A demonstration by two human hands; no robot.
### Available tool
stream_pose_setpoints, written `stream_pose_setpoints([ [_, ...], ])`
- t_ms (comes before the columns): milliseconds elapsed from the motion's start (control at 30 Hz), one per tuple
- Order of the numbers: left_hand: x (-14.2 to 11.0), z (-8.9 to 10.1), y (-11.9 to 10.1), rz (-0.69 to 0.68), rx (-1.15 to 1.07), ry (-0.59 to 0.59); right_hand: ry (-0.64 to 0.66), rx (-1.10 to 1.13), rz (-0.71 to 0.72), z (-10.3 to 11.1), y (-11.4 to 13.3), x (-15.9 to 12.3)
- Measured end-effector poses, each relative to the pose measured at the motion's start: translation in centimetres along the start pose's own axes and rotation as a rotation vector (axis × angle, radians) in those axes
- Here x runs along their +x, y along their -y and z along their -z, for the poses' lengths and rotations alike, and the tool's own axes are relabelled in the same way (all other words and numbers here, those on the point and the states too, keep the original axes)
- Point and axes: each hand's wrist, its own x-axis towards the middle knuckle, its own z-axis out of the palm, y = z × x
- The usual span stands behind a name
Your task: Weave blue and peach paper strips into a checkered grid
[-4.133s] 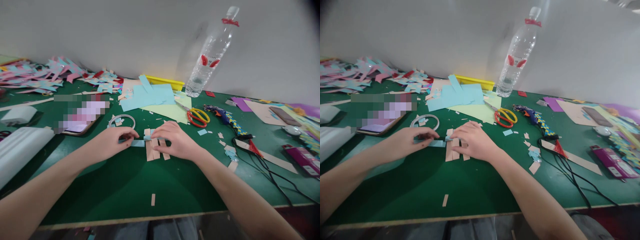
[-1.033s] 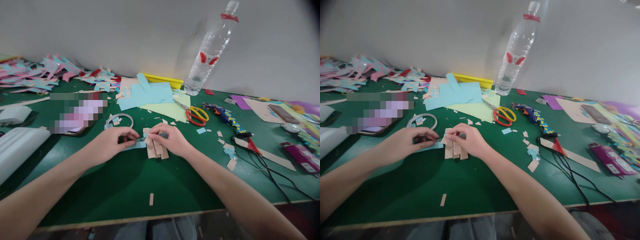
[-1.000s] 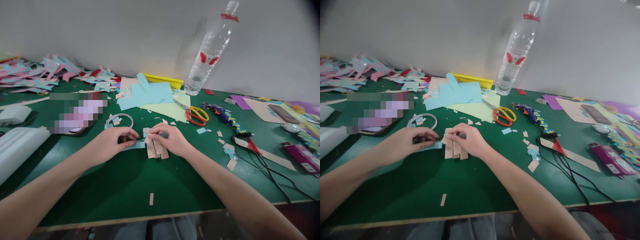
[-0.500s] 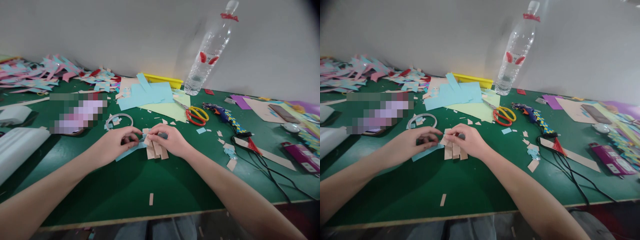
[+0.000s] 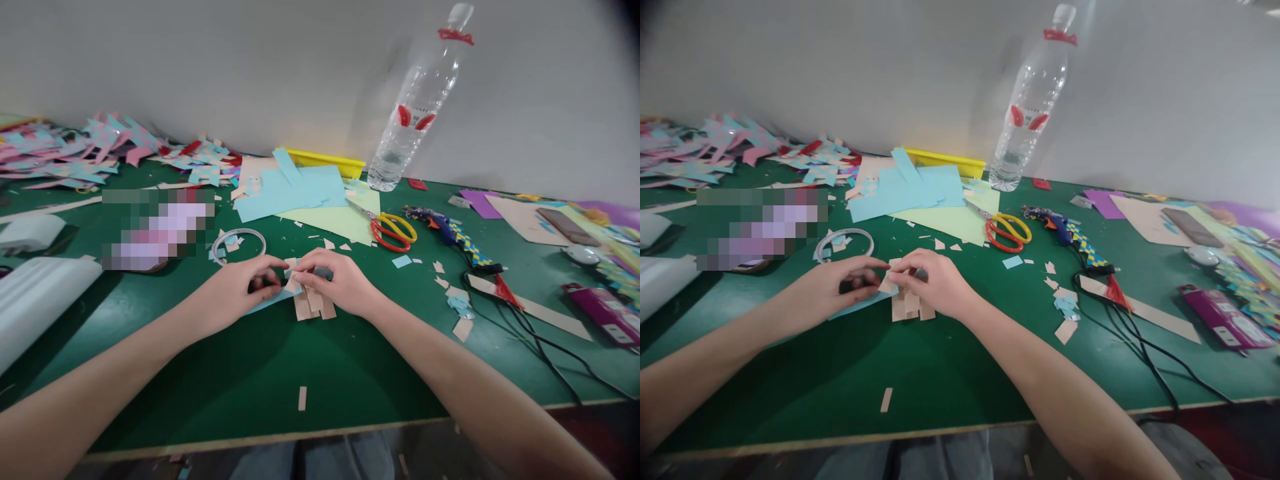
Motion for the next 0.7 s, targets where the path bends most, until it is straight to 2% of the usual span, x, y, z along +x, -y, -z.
stream_pose_setpoints([
  [300, 0.2, -0.9, 0.1, -0.032, -0.007, -0.060, -0.006, -0.119, 0.131, 0.3, -0.2, 0.0],
  [433, 0.0, -0.8, -0.2, -0.067, 0.115, -0.128, -0.077, -0.131, 0.113, 1.2, -0.2, 0.1],
  [567, -0.5, 0.2, -0.1, -0.103, 0.239, -0.212, -0.114, -0.258, 0.078, 2.5, -0.6, 0.1],
  [633, -0.7, 1.0, 0.3, -0.122, 0.288, -0.176, -0.080, -0.352, 0.098, 3.2, -1.0, 0.0],
  [700, -0.8, 1.8, 0.8, -0.092, 0.316, -0.109, 0.020, -0.411, 0.092, 3.8, -1.2, -0.1],
])
